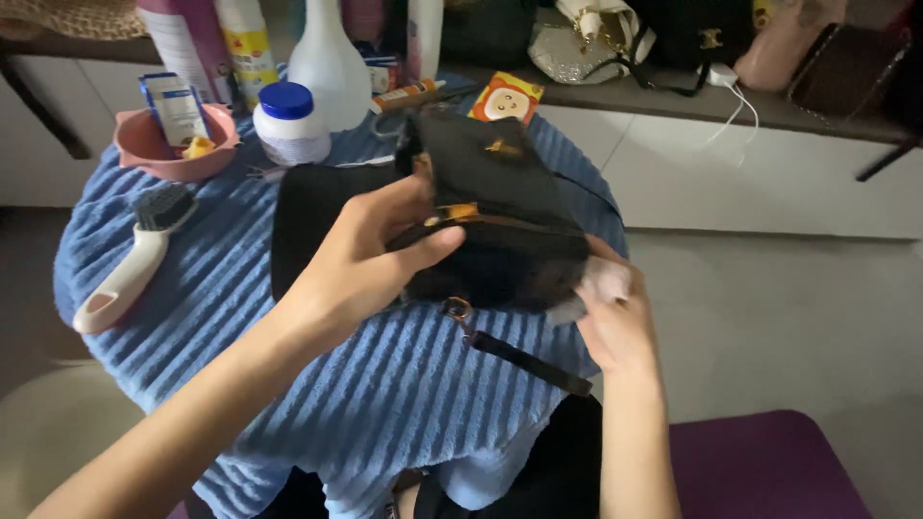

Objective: Cleaning the exterior and interior of a black leather handbag using a cloth

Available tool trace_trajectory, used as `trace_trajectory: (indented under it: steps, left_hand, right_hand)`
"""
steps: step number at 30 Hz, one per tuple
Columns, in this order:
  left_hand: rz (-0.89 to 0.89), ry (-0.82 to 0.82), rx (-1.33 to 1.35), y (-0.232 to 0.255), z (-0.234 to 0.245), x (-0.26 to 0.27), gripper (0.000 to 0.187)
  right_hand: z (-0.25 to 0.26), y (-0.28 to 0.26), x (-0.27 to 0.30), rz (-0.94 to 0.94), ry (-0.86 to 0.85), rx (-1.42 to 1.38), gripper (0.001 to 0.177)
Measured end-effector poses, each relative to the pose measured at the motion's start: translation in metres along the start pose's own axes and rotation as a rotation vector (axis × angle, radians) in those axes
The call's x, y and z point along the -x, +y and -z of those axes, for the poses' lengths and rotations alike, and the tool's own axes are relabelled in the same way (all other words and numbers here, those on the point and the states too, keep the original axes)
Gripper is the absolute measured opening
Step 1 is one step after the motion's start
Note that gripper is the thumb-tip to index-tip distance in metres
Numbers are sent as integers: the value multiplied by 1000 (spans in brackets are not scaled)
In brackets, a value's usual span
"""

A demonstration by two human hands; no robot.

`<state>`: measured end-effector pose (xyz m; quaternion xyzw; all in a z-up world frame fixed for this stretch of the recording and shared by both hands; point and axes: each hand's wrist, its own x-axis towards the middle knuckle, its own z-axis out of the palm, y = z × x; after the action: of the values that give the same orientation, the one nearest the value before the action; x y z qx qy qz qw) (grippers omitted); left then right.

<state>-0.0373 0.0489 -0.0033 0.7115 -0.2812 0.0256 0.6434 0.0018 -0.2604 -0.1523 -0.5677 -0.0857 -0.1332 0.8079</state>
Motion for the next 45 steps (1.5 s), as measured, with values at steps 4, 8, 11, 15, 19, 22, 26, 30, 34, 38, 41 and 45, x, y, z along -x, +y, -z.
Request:
trace_trajectory:
  steps: [4,8,11,15,19,22,26,30,34,38,41,45]
  left_hand:
    - [-209,-61,11,8,3,-15,36]
    - [-346,-288,-22,27,13,-45,38]
    - [-429,-472,-30,40,24,-75,26]
    - [-758,-464,-358,33,23,-118,30]
    - [-620,-318,-624,14,31,-111,33]
    - [-645,-375,-465,-8,46,-102,38]
    - [-419,-350,-412,-30,61,-84,35]
    - [-314,-154,-563,-49,68,-69,47]
    - [-631,14,-645,-32,41,-27,43]
    - [-773,-96,-896,-51,16,-3,67]
    - [-671,-90,-851,-66,22,-8,66]
    - [-538,-88,-660,-54,35,-25,58]
  right_hand:
    - [-30,-40,25,34,7,-94,47]
    - [-57,-70,49,277,297,98,43]
    - [-61,-65,65,493,441,311,38]
    - [-42,-1,74,894,634,763,53]
    - [-98,-19,82,697,460,648,33]
    - [-118,-30,89,642,210,736,32]
    - [-122,-50,85,566,-62,803,40]
    - [-112,-69,86,338,-95,582,31]
    - [-97,-62,68,533,324,552,22]
    - [-107,-62,62,662,334,668,22]
    - [-134,-72,65,681,111,769,19]
    - [-146,-59,39,960,-261,972,21]
